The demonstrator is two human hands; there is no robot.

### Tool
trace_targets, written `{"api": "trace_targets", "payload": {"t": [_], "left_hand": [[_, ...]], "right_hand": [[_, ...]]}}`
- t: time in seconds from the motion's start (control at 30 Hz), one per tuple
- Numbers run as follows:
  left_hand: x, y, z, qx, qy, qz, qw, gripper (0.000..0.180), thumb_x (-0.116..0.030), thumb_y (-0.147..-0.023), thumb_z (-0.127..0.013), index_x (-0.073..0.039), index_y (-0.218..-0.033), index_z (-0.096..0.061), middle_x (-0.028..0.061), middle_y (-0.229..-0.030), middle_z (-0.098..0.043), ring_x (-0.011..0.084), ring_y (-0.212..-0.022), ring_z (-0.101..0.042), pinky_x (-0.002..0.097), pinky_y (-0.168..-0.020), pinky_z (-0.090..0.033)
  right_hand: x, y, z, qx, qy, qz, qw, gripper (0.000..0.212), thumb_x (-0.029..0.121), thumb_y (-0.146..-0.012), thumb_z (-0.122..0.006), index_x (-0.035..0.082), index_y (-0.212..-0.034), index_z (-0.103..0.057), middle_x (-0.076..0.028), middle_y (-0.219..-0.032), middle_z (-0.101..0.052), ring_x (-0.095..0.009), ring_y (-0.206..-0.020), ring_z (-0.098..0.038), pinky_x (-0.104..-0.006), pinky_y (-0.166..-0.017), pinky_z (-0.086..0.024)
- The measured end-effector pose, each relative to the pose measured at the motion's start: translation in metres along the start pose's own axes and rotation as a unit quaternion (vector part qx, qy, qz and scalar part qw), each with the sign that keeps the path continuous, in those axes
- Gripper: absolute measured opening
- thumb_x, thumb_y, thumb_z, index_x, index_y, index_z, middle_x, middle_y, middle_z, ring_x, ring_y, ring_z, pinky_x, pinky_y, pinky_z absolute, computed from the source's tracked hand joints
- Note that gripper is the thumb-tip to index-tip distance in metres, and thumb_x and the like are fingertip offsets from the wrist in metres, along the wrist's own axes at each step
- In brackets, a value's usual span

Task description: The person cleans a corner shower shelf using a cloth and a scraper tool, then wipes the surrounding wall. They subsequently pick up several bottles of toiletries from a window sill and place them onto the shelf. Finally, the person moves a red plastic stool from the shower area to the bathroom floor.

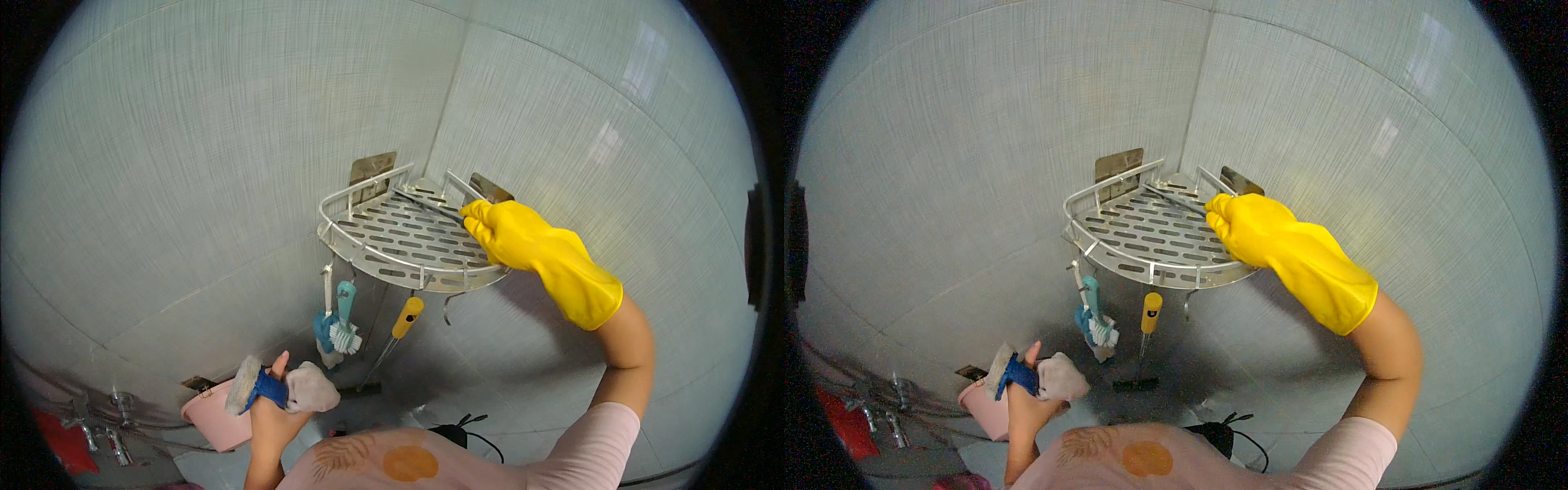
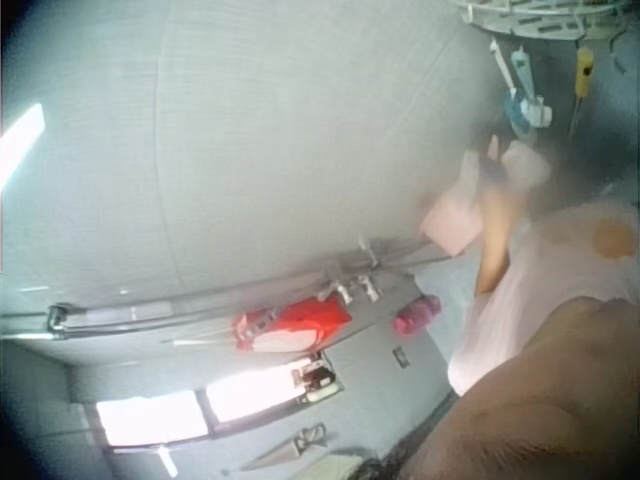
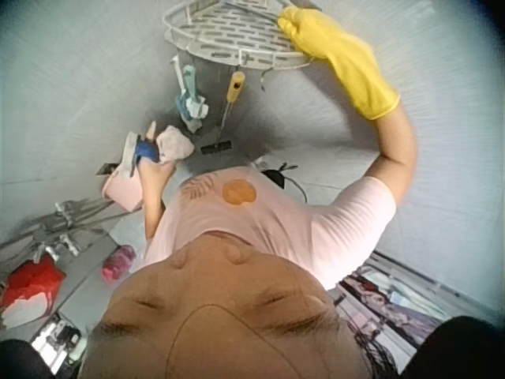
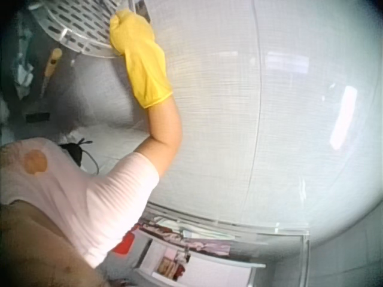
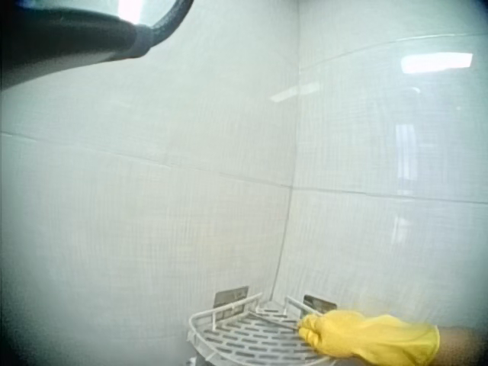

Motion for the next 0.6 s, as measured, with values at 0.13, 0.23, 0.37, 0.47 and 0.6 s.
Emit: {"api": "trace_targets", "payload": {"t": [0.13,0.23,0.37,0.47,0.6], "left_hand": [[0.002,-0.004,-0.002,-0.007,0.017,0.001,1.000,0.081,-0.010,-0.052,-0.084,-0.003,-0.125,-0.050,0.0114,-0.091,-0.057,0.0241,-0.084,-0.059,0.0323,-0.075,-0.046],[0.001,-0.007,-0.003,0.008,0.004,-0.002,1.000,0.081,-0.009,-0.053,-0.084,-0.002,-0.125,-0.049,0.0121,-0.094,-0.059,0.0228,-0.084,-0.060,0.0313,-0.075,-0.047],[0.000,-0.009,-0.004,0.014,0.076,0.024,0.997,0.081,-0.008,-0.053,-0.084,-0.002,-0.125,-0.048,0.0122,-0.096,-0.059,0.0198,-0.086,-0.061,0.0301,-0.076,-0.047],[0.000,-0.011,-0.003,0.015,0.032,0.006,0.999,0.081,-0.007,-0.053,-0.084,-0.002,-0.126,-0.048,0.0121,-0.098,-0.060,0.0189,-0.086,-0.061,0.0293,-0.076,-0.047],[0.001,-0.013,-0.001,0.017,0.027,0.006,0.999,0.079,-0.008,-0.053,-0.084,-0.002,-0.124,-0.050,0.0124,-0.098,-0.060,0.0201,-0.086,-0.062,0.0299,-0.075,-0.048]], "right_hand": [[-0.001,-0.002,-0.008,-0.012,0.030,0.009,0.999,0.038,0.033,-0.094,-0.042,0.010,-0.120,-0.055,-0.015,-0.112,-0.061,-0.034,-0.103,-0.057,-0.0412,-0.089,-0.044],[0.000,0.001,-0.005,0.005,0.028,-0.008,1.000,0.038,0.033,-0.094,-0.042,0.010,-0.121,-0.055,-0.016,-0.112,-0.061,-0.034,-0.103,-0.057,-0.0415,-0.088,-0.044],[0.006,0.008,0.005,0.015,0.047,0.034,0.998,0.037,0.032,-0.093,-0.042,0.011,-0.119,-0.056,-0.016,-0.108,-0.062,-0.035,-0.101,-0.058,-0.0426,-0.086,-0.045],[0.005,0.011,0.016,-0.062,0.066,-0.020,0.996,0.035,0.032,-0.092,-0.042,0.010,-0.116,-0.058,-0.016,-0.102,-0.064,-0.035,-0.096,-0.060,-0.0440,-0.083,-0.046],[0.008,0.010,0.016,-0.041,0.156,-0.002,0.987,0.032,0.032,-0.092,-0.043,0.010,-0.108,-0.060,-0.016,-0.092,-0.065,-0.036,-0.087,-0.062,-0.0464,-0.077,-0.047]]}}
Point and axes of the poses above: each hand's wrist, its own y-axis away from the middle knuckle, its own z-axis out of the back of the hand, x = y × z, the point moved 2 cm from there along -y, towards the middle knuckle
